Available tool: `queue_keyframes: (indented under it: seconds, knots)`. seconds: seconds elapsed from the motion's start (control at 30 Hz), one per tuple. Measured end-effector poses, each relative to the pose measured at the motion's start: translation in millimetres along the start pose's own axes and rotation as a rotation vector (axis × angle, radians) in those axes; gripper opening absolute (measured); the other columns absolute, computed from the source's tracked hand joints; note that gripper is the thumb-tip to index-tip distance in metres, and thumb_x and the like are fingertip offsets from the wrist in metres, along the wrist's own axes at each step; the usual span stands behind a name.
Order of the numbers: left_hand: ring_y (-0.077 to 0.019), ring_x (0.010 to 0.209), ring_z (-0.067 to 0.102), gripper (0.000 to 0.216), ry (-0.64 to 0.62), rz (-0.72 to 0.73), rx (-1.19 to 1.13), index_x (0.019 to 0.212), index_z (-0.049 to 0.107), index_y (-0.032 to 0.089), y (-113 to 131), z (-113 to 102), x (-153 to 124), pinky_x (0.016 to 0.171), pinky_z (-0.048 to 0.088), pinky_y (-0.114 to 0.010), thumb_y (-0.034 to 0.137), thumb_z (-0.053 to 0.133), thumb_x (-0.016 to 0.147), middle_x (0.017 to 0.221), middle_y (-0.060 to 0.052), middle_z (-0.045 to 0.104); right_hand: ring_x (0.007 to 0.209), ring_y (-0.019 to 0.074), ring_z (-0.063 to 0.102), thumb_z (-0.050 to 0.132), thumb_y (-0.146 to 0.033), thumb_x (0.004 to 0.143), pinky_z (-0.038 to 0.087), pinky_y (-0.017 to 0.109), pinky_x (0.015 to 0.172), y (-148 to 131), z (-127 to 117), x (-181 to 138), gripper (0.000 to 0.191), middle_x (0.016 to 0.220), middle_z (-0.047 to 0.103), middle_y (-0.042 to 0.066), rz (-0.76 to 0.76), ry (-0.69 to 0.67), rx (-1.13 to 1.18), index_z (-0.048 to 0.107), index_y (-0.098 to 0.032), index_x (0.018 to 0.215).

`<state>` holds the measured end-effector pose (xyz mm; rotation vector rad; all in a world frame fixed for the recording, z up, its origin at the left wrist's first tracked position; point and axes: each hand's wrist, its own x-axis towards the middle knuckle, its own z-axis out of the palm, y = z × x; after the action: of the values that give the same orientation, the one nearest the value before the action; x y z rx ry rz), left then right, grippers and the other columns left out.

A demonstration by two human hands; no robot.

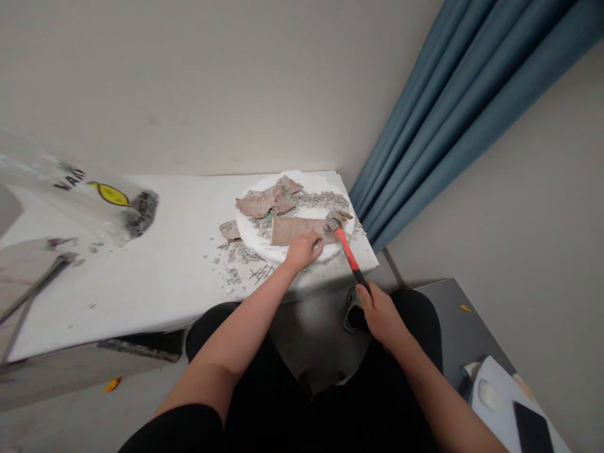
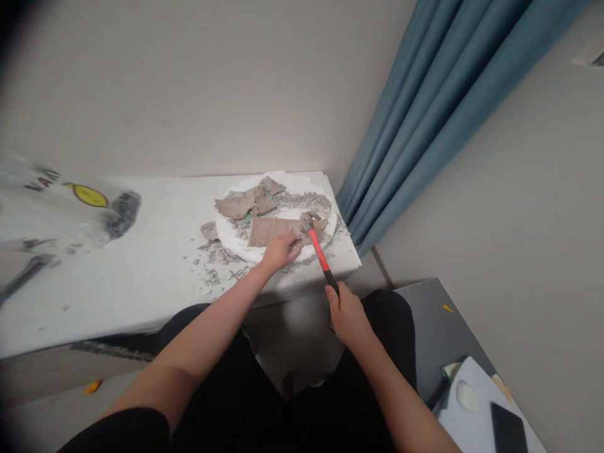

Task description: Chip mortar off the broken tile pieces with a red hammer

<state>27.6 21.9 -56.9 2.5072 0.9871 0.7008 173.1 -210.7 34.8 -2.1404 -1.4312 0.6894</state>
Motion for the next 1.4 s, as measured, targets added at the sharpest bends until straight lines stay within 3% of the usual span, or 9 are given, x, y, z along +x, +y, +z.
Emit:
queue_keyframes:
  seconds: [0.13,0.27,0.47,0.57,0.87,1.03,1.2,1.27,1.4]
  knots:
    - [-0.0294,0.118,0.064,0.058,-0.053,-0.082,-0.039,0.133,0.054,0.017,-0.6,-10.4,-1.9,0.101,0.052,-0.042,0.044,0.068,0.084,0.127,-0.014,0.067,0.082,0.025,0.065,0.038,-0.037,0.103,0.038,0.03,0.069,2.7,3.7,6.3,0.026,0.085,0.068,0.009,0.008,-0.034,-0.061,0.055,-0.021,0.091]
    - [-0.0323,0.121,0.062,0.076,-0.07,-0.118,-0.038,0.143,0.044,0.014,0.2,-14.9,-2.4,0.103,0.05,-0.043,0.048,0.071,0.08,0.134,-0.017,0.062,0.085,0.0261,0.066,0.038,-0.035,0.104,0.039,0.03,0.07,5.1,1.7,7.6,0.027,0.088,0.069,0.011,0.042,-0.045,-0.115,0.057,-0.021,0.09]
    - [-0.0337,0.118,0.063,0.077,-0.066,-0.114,-0.042,0.142,0.044,0.017,0.2,-14.2,-1.4,0.101,0.051,-0.044,0.047,0.073,0.078,0.132,-0.016,0.063,0.083,0.025,0.065,0.039,-0.036,0.105,0.038,0.03,0.07,-4.8,1.8,5.0,0.027,0.088,0.07,0.01,0.003,-0.017,-0.128,0.059,-0.02,0.098]
    - [-0.0341,0.116,0.065,0.081,-0.073,-0.1,-0.058,0.144,0.042,0.016,-2.2,-15.6,-2.2,0.098,0.052,-0.044,0.046,0.075,0.077,0.133,-0.017,0.062,0.081,0.0245,0.065,0.042,-0.034,0.104,0.038,0.03,0.068,-4.4,10.0,6.4,0.026,0.086,0.07,0.01,0.048,-0.038,-0.146,0.059,-0.02,0.092]
    - [-0.0399,0.144,0.04,0.089,-0.059,-0.014,0.072,0.143,0.044,0.009,-14.3,-33.0,-15.4,0.119,0.033,-0.052,0.054,0.077,0.074,0.147,-0.024,0.051,0.078,0.022,0.062,0.04,-0.034,0.105,0.038,0.028,0.069,5.5,24.2,9.4,0.027,0.082,0.067,0.007,0.003,-0.024,-0.066,0.056,-0.021,0.088]
    - [-0.0371,0.141,0.045,0.076,0.039,-0.055,0.142,0.139,0.048,0.01,-20.9,-57.4,-26.8,0.118,0.036,-0.05,0.054,0.071,0.081,0.142,-0.022,0.055,0.069,0.0195,0.058,0.04,-0.039,0.103,0.036,0.027,0.065,17.5,31.1,14.7,0.028,0.074,0.062,0.003,-0.015,0.017,0.002,0.052,-0.023,0.084]
    - [-0.0299,0.116,0.063,0.038,0.212,-0.465,0.269,0.127,0.055,0.016,-35.6,-99.6,-48.8,0.1,0.051,-0.044,0.032,0.051,0.093,0.121,-0.016,0.067,0.065,0.0199,0.056,0.038,-0.044,0.1,0.038,0.028,0.062,34.8,35.4,23.5,0.03,0.069,0.06,0.002,-0.03,-0.046,0.118,0.052,-0.023,0.082]
    - [-0.029,0.105,0.067,0.028,0.13,-0.659,0.336,0.115,0.062,0.018,-43.9,-112.5,-62.5,0.091,0.054,-0.041,0.028,0.05,0.091,0.111,-0.013,0.071,0.063,0.0203,0.056,0.037,-0.049,0.099,0.038,0.028,0.06,43.5,36.3,27.7,0.035,0.067,0.059,0.002,-0.037,-0.058,0.176,0.053,-0.023,0.082]
    - [-0.0308,0.096,0.07,0.014,-0.321,-0.807,0.373,0.086,0.069,0.019,-50.6,-108.0,-89.7,0.084,0.055,-0.04,0.031,0.062,0.083,0.097,-0.013,0.074,0.057,0.0204,0.054,0.036,-0.059,0.097,0.04,0.03,0.058,62.9,33.4,35.2,0.044,0.063,0.058,0.001,-0.041,-0.016,0.262,0.059,-0.022,0.088]
